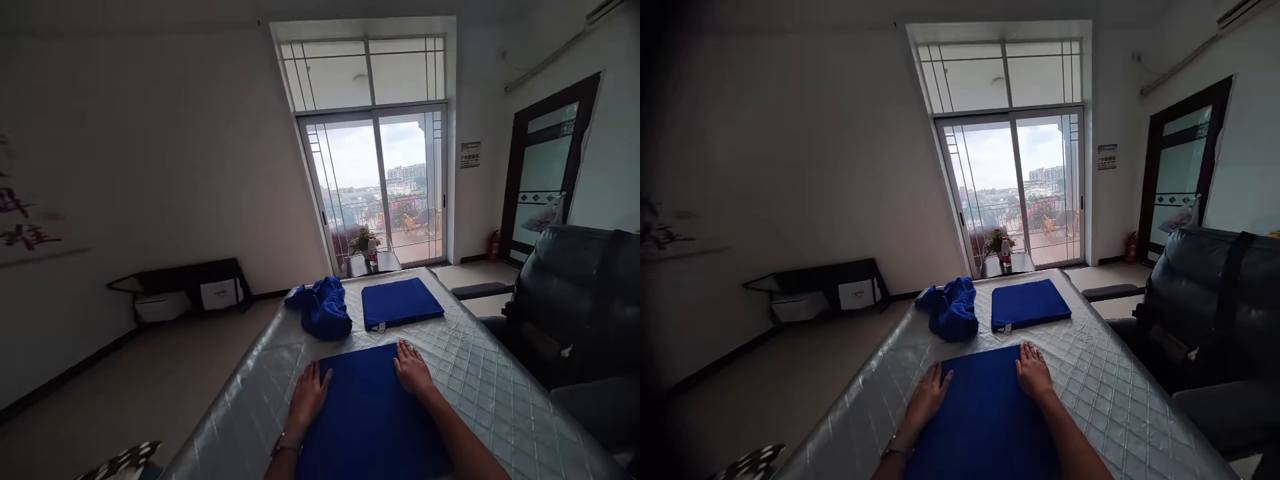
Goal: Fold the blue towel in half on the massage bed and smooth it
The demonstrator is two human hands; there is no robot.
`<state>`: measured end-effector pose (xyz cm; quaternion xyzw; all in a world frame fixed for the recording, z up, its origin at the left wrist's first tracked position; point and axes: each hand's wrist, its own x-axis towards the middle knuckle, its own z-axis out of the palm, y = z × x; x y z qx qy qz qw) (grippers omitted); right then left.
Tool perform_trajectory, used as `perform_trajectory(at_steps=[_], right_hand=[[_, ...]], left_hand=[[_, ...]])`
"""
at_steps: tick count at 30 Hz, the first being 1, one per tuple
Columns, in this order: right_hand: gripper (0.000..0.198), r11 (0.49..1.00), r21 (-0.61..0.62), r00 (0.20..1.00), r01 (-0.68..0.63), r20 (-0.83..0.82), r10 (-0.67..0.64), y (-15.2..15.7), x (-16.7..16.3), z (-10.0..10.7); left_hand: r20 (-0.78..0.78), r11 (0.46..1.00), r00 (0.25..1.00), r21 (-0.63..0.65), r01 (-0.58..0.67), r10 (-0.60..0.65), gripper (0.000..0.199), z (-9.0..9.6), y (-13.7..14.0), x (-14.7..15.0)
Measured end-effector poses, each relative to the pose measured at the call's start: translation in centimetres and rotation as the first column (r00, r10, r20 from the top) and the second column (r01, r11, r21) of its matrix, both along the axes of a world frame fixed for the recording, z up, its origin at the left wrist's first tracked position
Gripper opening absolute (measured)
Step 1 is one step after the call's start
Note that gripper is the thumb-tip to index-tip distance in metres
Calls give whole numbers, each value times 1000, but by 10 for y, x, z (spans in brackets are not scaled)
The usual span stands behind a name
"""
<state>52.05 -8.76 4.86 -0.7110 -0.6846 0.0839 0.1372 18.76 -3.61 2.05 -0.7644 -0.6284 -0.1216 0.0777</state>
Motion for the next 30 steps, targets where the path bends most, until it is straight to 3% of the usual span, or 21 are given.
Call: perform_trajectory(at_steps=[6, 15, 21, 30], right_hand=[[66, 999, -34, 987, -2, 162, 8, 7, 3, -1], [69, 998, -47, 947, -52, 314, 64, 23, 13, -11], [70, 997, -75, 951, -34, 306, 55, 22, 11, -7], [68, 996, -90, 976, 5, 217, 15, 14, 4, 1]], left_hand=[[177, 994, 983, -101, -30, 48, 76, 18, -7, 15], [354, 999, 934, -29, -41, 48, 78, 5, 0, 18], [327, 999, 944, -34, -21, 31, 78, 3, 1, 17], [230, 999, 973, -28, -25, 31, 76, 16, -7, 18]])
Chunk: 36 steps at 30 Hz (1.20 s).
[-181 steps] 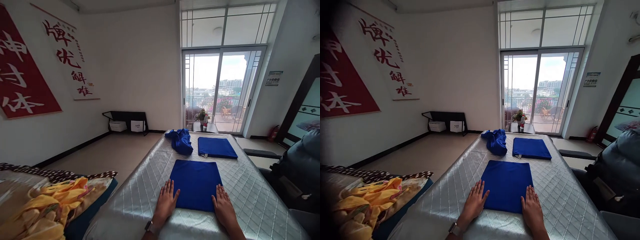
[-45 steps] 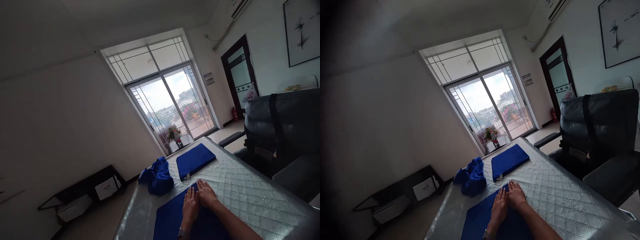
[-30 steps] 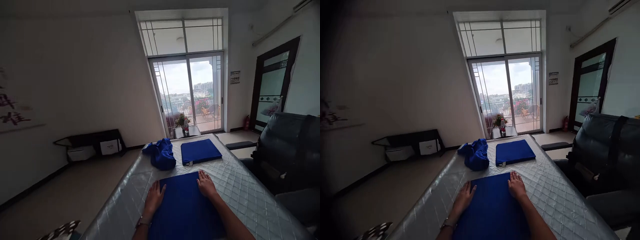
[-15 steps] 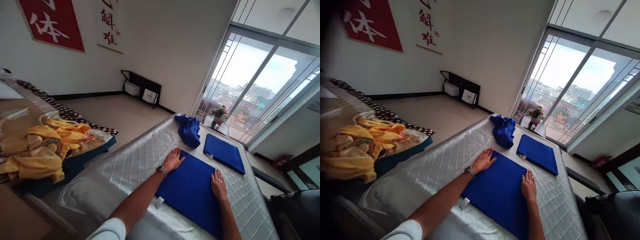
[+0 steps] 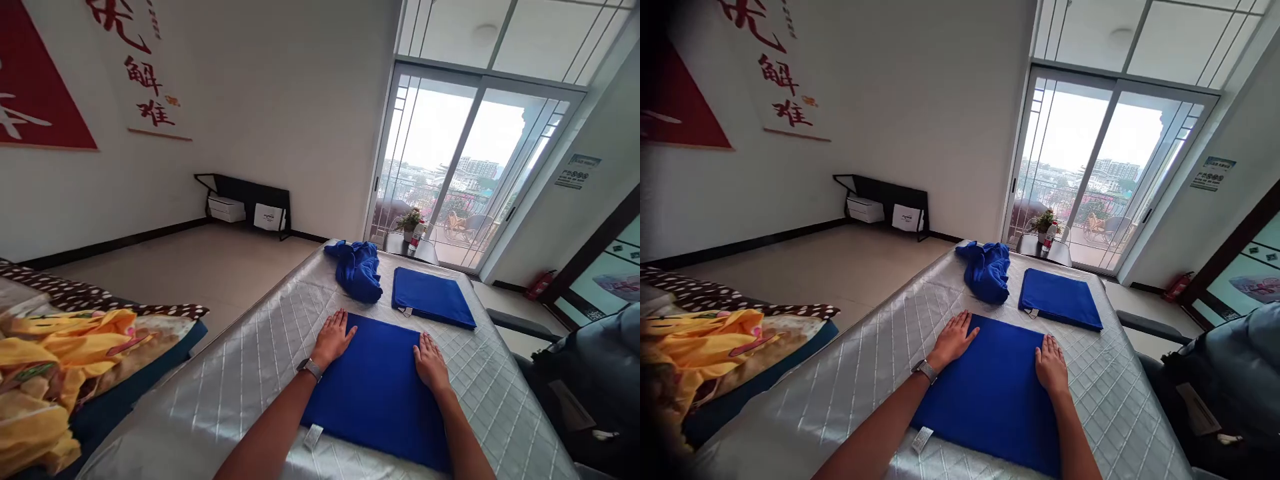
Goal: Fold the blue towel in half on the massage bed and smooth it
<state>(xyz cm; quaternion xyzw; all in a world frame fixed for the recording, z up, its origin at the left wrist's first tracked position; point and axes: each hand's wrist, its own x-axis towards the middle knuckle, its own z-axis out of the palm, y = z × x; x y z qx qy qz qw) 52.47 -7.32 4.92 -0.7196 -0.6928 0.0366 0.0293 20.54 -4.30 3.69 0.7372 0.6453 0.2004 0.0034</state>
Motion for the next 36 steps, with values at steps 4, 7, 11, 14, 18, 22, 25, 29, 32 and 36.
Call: perform_trajectory(at_steps=[4, 7, 11, 14, 18, 22, 25, 29, 32, 36], right_hand=[[68, 1000, 14, 1000, 8, -13, -8, -2, 0, 2], [67, 999, 48, 1000, 8, -29, -7, -3, 1, 4], [67, 996, 80, 997, -41, -61, 46, -4, 0, 4], [68, 997, 55, 994, -60, -86, 65, -4, -1, 3], [67, 998, 35, 994, -47, -100, 51, -6, -2, 4], [67, 998, 46, 993, -37, -108, 42, -7, -2, 5], [67, 998, 58, 995, -27, -99, 33, -7, -2, 5], [65, 995, 78, 996, -58, -56, 62, -9, 0, 0], [69, 993, 79, 996, -84, -28, 86, -10, 3, -4], [64, 995, 79, 997, -61, -38, 64, -7, 2, -6]], left_hand=[[-37, 999, 999, 12, 32, -31, 69, 1, -2, 4], [-78, 998, 995, -26, 56, -58, 70, -2, -2, 7], [-118, 997, 990, -40, 73, -77, 70, -7, -2, 9], [-134, 997, 988, -35, 76, -80, 69, -7, -2, 8], [-181, 996, 981, -72, 56, -68, 72, 0, -2, 7], [-203, 998, 979, -52, -32, 21, 76, 17, 1, 35], [-148, 992, 982, 36, 122, -116, 73, 24, -1, 94], [-53, 906, 910, 79, 415, -412, 63, 18, -7, 188], [9, 891, 893, 58, 449, -451, 58, 8, -9, 223], [17, 917, 917, 3, 398, -398, 61, -2, -9, 206]])
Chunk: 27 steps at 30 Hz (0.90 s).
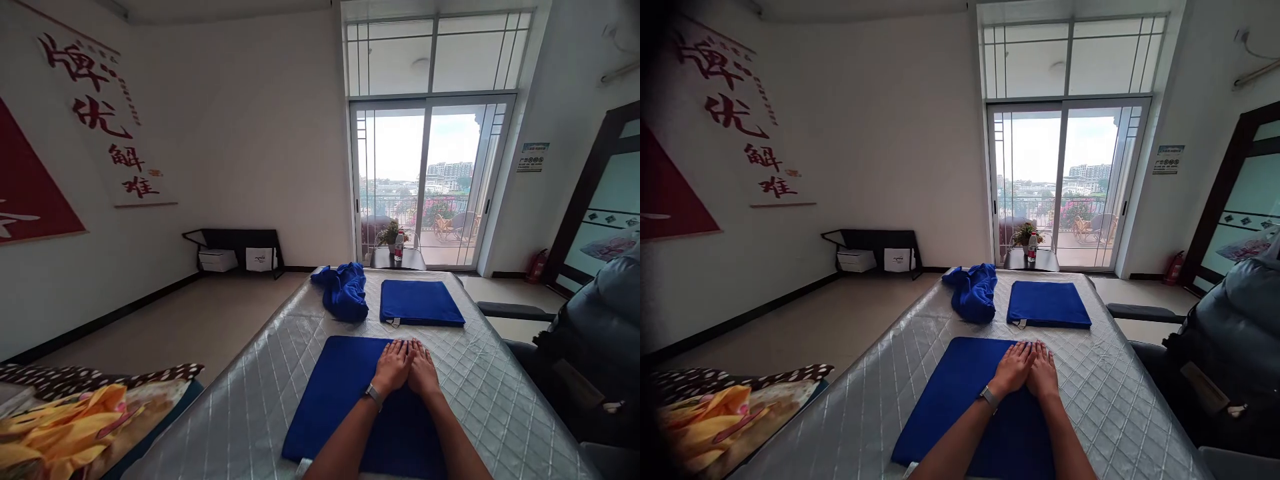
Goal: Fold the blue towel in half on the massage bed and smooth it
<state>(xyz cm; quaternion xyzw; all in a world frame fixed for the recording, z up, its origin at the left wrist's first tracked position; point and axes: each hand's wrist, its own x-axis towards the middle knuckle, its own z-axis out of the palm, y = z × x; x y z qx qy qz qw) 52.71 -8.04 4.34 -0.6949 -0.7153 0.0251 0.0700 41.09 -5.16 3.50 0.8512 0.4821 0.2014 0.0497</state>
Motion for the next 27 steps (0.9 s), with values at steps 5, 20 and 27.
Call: perform_trajectory(at_steps=[5, 20, 27], right_hand=[[66, 999, 4, 997, 53, -50, -52, 4, -4, 2], [67, 996, -29, 996, 87, -33, -88, 10, -3, -5], [67, 996, -25, 996, 86, -25, -87, 4, -8, 6]], left_hand=[[-73, 986, 984, -4, -165, 164, 67, 3, 6, -67], [-110, 915, 908, 41, -402, 404, 77, 3, 9, -187], [-77, 911, 907, 43, -411, 413, 73, 4, 7, -185]])
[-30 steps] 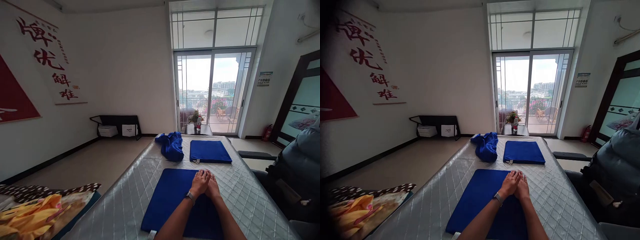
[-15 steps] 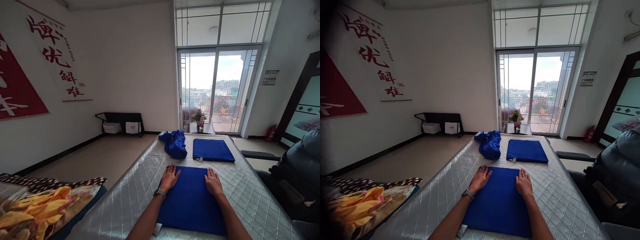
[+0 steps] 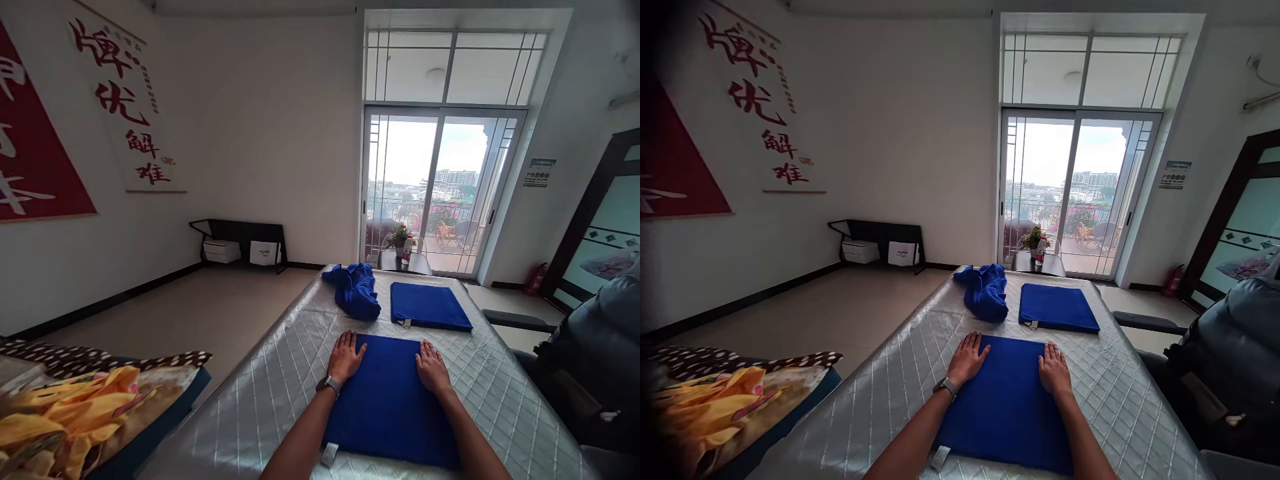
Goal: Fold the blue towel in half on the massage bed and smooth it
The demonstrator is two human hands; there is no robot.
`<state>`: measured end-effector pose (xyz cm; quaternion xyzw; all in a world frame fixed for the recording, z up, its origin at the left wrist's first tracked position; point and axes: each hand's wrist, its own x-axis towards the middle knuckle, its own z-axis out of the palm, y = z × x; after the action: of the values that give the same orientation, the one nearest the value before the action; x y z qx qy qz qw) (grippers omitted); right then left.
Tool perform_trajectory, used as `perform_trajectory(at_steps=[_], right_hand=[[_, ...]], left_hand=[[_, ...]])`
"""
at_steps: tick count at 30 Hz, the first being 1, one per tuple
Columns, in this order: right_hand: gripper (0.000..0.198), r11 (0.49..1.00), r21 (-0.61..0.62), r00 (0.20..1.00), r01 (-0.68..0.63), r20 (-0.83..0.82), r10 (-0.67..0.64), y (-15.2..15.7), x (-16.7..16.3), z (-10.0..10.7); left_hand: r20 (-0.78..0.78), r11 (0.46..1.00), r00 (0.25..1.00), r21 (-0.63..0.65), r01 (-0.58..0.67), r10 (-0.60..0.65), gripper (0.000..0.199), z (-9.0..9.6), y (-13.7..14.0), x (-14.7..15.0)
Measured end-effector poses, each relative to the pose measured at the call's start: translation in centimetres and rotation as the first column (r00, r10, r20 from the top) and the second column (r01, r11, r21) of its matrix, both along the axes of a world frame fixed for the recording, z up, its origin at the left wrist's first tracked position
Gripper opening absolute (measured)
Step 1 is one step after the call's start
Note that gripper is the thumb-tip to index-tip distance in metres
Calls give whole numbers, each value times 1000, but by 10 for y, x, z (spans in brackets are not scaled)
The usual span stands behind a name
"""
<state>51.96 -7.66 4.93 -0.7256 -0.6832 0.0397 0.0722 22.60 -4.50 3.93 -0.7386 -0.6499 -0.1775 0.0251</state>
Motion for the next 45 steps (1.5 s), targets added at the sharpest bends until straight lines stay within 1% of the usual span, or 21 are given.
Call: perform_trajectory(at_steps=[4, 9, 11, 12, 14, 16, 18, 19, 21, 23, 25, 27, 31, 33, 36, 39, 45], right_hand=[[67, 1000, -5, 999, 3, 35, -3, -9, -4, 5], [68, 1000, -4, 999, 13, 30, -13, -19, -7, -2], [68, 1000, -1, 1000, 22, 21, -22, -20, -7, -5], [68, 1000, 2, 1000, 24, 18, -24, -19, -8, -6], [68, 1000, 12, 1000, 29, 12, -29, -19, -8, -6], [67, 999, 22, 999, 32, 7, -32, -20, -8, -6], [65, 999, 22, 1000, 27, 10, -27, -21, -7, -6], [64, 1000, 21, 1000, 19, 16, -20, -22, -6, -7], [64, 1000, 20, 999, 1, 33, -2, -24, -4, -8], [64, 1000, 26, 999, -7, 46, 5, -24, -3, -9], [63, 1000, 30, 999, -5, 43, 3, -24, -3, -8], [64, 1000, 28, 1000, 4, 29, -5, -22, -5, -7], [66, 999, 13, 999, 33, -5, -33, -20, -8, -4], [66, 999, 10, 999, 38, -11, -38, -20, -8, -4], [66, 999, 6, 999, 44, -12, -44, -22, -9, -3], [66, 999, 2, 998, 54, -6, -54, -26, -11, 4], [65, 999, 37, 996, 10, 88, -13, -40, -19, 21]], left_hand=[[-9, 1000, 1000, 9, -7, 7, 70, 3, -3, 1], [-47, 999, 999, 51, -14, 17, 64, 8, -4, 1], [-60, 996, 998, 93, -2, 7, 61, 12, -6, 9], [-59, 994, 998, 112, 15, -9, 60, 14, -7, 18], [-46, 988, 996, 131, 82, -77, 58, 17, -12, 46], [-28, 975, 982, 116, 191, -189, 59, 17, -19, 86], [-8, 949, 952, 69, 307, -307, 59, 14, -27, 128], [9, 937, 938, 41, 347, -347, 59, 11, -31, 146], [52, 924, 923, -13, 381, -380, 59, 5, -38, 173], [88, 926, 925, -45, 374, -370, 61, 1, -43, 182], [96, 932, 931, -55, 358, -352, 64, 0, -45, 174], [78, 942, 943, -66, 329, -324, 69, 3, -46, 150], [13, 977, 984, -116, 179, -179, 81, 9, -45, 77], [-17, 986, 994, -131, 107, -110, 86, 11, -45, 39], [-41, 989, 998, -139, 41, -47, 88, 13, -48, -2], [-43, 992, 999, -125, 20, -26, 85, 14, -51, -16], [-25, 997, 1000, -75, 13, -15, 76, 13, -53, -11]])
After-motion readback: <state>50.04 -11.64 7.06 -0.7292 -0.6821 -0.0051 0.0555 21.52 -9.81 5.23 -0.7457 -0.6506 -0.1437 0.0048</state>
